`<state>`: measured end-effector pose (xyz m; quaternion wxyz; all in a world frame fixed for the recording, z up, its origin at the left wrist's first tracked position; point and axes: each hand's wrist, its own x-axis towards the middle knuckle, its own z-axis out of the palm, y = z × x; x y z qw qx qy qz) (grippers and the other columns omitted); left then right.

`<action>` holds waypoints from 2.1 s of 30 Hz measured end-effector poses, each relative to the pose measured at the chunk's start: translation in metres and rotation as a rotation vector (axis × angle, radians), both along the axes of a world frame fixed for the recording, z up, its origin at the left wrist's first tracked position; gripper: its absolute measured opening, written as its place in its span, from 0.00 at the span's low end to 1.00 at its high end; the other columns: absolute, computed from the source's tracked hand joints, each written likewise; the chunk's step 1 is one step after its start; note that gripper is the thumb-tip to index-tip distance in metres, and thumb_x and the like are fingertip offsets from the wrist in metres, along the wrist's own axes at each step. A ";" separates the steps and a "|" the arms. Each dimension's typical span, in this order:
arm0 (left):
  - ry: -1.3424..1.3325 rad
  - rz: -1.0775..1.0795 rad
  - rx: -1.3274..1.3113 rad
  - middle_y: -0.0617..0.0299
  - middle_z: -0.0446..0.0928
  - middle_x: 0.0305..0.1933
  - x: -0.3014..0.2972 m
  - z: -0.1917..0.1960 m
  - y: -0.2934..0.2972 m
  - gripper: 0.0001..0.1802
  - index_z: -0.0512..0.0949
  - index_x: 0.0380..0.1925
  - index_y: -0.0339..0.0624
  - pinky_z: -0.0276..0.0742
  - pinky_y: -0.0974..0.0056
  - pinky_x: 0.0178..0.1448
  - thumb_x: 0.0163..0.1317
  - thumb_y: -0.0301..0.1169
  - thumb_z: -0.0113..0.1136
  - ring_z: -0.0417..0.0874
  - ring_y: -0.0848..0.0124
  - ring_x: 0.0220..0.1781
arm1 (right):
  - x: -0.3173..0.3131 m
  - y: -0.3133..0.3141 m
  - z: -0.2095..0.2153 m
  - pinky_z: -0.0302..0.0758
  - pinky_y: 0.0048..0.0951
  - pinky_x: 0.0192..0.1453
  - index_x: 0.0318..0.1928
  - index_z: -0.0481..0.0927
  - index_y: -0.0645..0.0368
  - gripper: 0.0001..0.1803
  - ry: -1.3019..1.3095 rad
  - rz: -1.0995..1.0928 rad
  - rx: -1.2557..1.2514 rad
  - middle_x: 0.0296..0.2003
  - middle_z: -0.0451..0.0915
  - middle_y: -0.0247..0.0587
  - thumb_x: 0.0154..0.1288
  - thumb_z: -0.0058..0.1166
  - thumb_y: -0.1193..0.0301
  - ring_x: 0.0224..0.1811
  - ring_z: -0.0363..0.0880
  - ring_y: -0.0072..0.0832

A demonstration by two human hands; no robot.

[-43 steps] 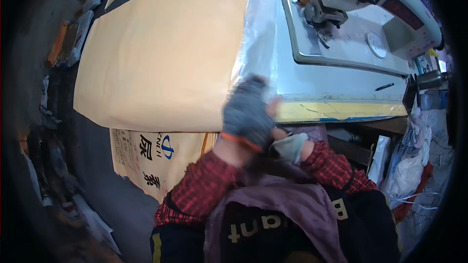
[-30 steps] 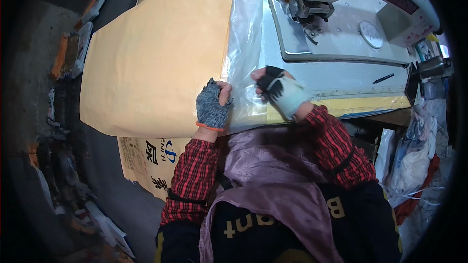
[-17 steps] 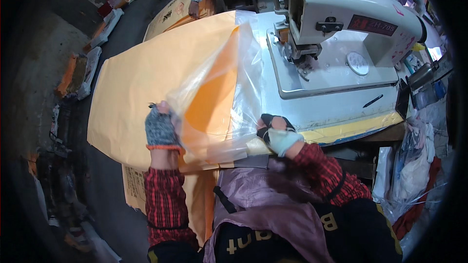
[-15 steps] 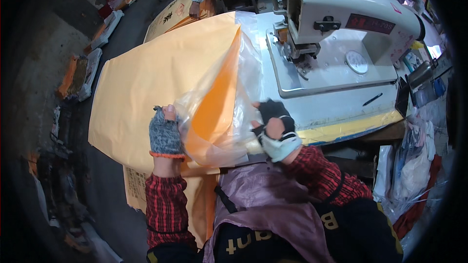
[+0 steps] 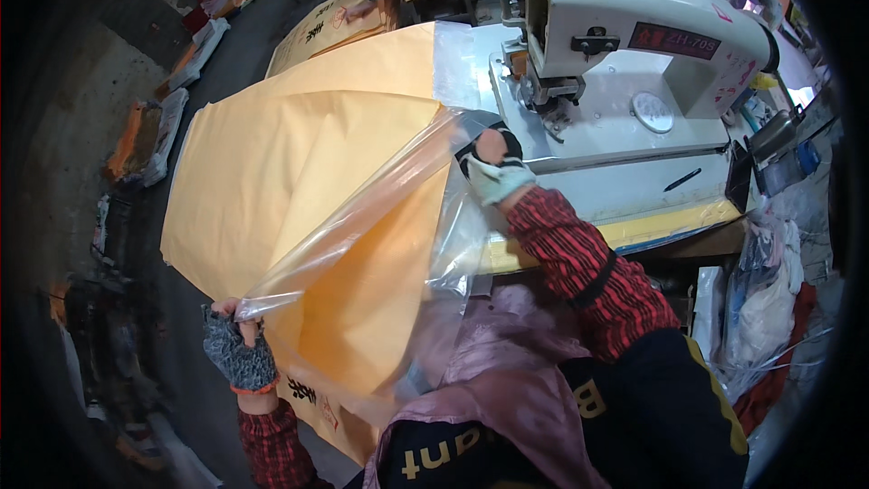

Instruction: The recorder folds the top edge of large yellow plastic bags and feeds them through an industrial sewing machine to seal them.

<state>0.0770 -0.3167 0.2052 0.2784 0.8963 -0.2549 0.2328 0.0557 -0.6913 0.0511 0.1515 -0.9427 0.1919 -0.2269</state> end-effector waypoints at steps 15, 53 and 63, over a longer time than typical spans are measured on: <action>0.014 0.128 -0.103 0.62 0.73 0.29 -0.005 0.008 0.004 0.10 0.74 0.35 0.38 0.69 0.69 0.39 0.63 0.33 0.48 0.73 0.72 0.31 | 0.015 0.023 0.017 0.73 0.30 0.43 0.40 0.80 0.56 0.13 -0.023 0.508 0.406 0.34 0.80 0.46 0.54 0.49 0.77 0.37 0.78 0.36; 0.612 0.460 -1.507 0.51 0.73 0.51 0.050 -0.189 0.161 0.25 0.70 0.51 0.39 0.70 0.57 0.53 0.64 0.47 0.43 0.74 0.59 0.51 | -0.108 -0.008 0.012 0.71 0.36 0.33 0.28 0.77 0.57 0.04 0.007 0.360 0.497 0.25 0.75 0.46 0.49 0.50 0.74 0.32 0.76 0.42; 0.571 0.348 -1.711 0.50 0.72 0.54 0.049 -0.182 0.270 0.28 0.70 0.54 0.40 0.67 0.55 0.60 0.62 0.48 0.45 0.72 0.57 0.56 | -0.085 0.085 0.031 0.71 0.39 0.37 0.32 0.76 0.61 0.09 -0.222 0.566 0.181 0.28 0.74 0.50 0.47 0.47 0.79 0.34 0.75 0.46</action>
